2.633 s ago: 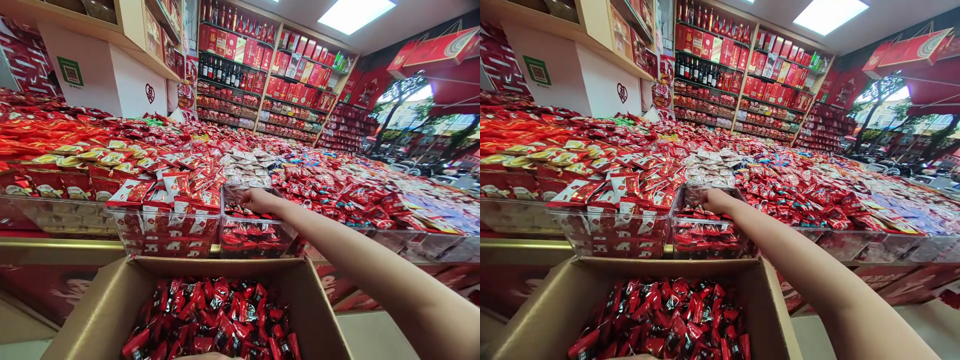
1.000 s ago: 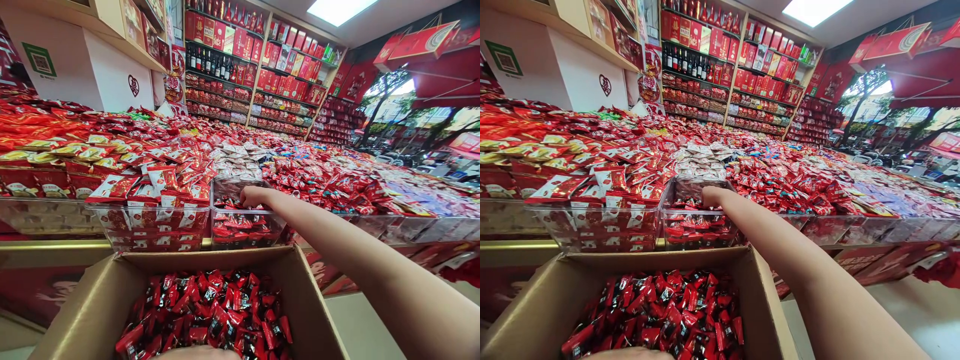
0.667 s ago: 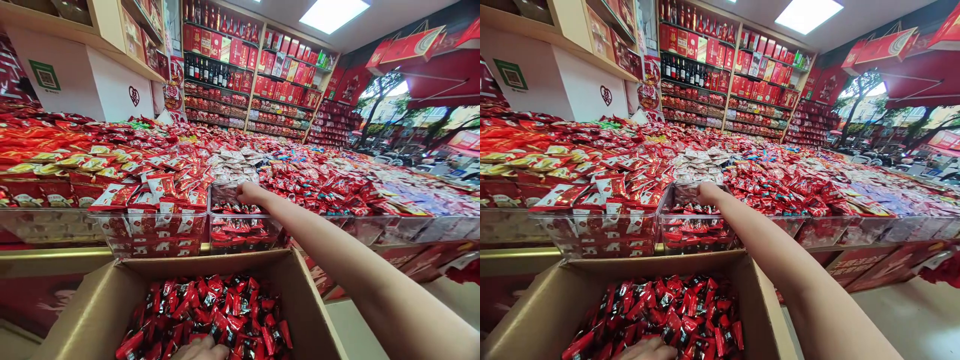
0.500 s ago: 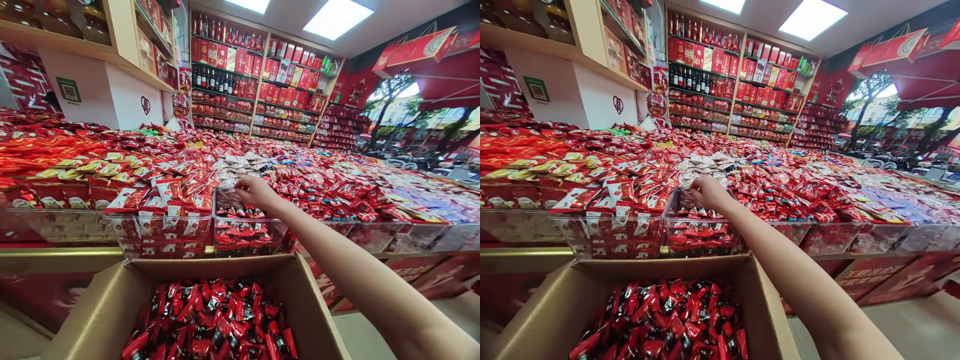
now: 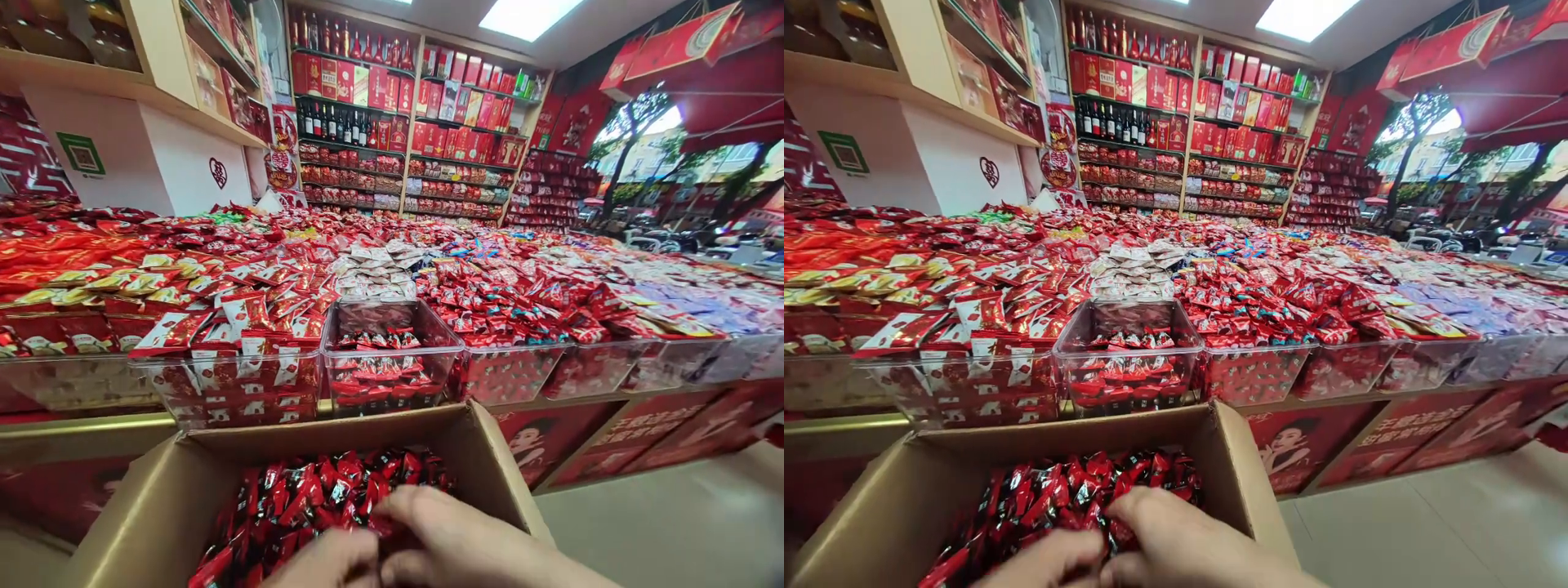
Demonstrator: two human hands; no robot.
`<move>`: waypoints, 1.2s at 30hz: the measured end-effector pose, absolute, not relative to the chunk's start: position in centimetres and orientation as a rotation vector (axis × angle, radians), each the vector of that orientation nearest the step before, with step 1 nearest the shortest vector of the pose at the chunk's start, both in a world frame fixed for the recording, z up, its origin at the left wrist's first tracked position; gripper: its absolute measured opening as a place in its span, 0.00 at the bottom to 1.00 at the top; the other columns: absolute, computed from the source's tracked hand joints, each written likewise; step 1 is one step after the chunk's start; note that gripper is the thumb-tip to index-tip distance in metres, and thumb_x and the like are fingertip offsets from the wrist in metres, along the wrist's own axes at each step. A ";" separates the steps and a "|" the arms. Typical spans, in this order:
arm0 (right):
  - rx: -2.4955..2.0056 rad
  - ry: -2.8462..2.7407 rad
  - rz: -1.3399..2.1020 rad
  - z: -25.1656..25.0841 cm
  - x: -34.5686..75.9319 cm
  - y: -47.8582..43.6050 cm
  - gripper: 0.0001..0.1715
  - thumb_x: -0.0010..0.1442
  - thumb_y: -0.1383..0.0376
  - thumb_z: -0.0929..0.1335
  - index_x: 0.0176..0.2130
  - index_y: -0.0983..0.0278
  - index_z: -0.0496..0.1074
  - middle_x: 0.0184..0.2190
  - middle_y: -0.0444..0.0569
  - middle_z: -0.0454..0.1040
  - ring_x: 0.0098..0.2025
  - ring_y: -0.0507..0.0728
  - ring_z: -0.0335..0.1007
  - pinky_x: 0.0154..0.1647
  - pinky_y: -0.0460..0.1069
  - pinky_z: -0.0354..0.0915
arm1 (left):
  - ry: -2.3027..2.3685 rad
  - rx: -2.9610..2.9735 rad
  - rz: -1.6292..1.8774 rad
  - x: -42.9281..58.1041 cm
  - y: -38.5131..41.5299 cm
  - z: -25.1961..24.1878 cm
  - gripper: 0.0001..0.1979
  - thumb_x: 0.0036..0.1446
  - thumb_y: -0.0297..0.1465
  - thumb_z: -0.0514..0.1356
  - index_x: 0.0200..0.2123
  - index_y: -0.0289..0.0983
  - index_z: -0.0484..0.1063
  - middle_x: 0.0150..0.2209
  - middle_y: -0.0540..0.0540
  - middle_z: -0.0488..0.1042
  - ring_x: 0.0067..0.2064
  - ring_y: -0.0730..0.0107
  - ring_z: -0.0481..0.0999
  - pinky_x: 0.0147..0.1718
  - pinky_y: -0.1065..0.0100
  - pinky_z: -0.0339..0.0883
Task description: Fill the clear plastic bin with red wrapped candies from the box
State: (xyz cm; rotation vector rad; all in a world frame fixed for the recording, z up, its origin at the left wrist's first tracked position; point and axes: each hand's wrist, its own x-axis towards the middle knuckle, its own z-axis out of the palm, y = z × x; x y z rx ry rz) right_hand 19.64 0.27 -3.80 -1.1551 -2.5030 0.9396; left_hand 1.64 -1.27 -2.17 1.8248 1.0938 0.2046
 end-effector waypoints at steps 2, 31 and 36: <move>-1.163 -2.237 1.205 -2.7 19.5 0.6 0.17 0.50 0.54 0.65 0.31 0.65 0.70 0.24 0.44 0.69 0.26 0.50 0.62 0.25 0.43 0.57 | 1.106 1.794 0.314 1.4 -0.6 -1.7 0.12 0.54 0.36 0.51 0.23 0.36 0.62 0.21 0.56 0.59 0.26 0.75 0.61 0.26 0.72 0.56; -0.692 -2.053 0.243 -0.6 19.6 -0.3 0.10 0.52 0.74 0.64 0.36 0.62 0.68 0.35 0.49 0.71 0.36 0.52 0.64 0.35 0.49 0.64 | 0.883 0.967 1.009 1.4 -1.1 0.0 0.11 0.50 0.27 0.59 0.38 0.41 0.64 0.45 0.49 0.69 0.49 0.68 0.65 0.46 0.68 0.59; -0.700 -2.153 0.096 -0.9 19.5 -0.4 0.12 0.51 0.75 0.65 0.36 0.63 0.68 0.37 0.50 0.70 0.39 0.53 0.61 0.36 0.50 0.64 | 0.883 1.032 1.088 1.1 -0.9 -0.3 0.17 0.49 0.24 0.59 0.42 0.43 0.62 0.46 0.50 0.68 0.50 0.70 0.64 0.49 0.70 0.56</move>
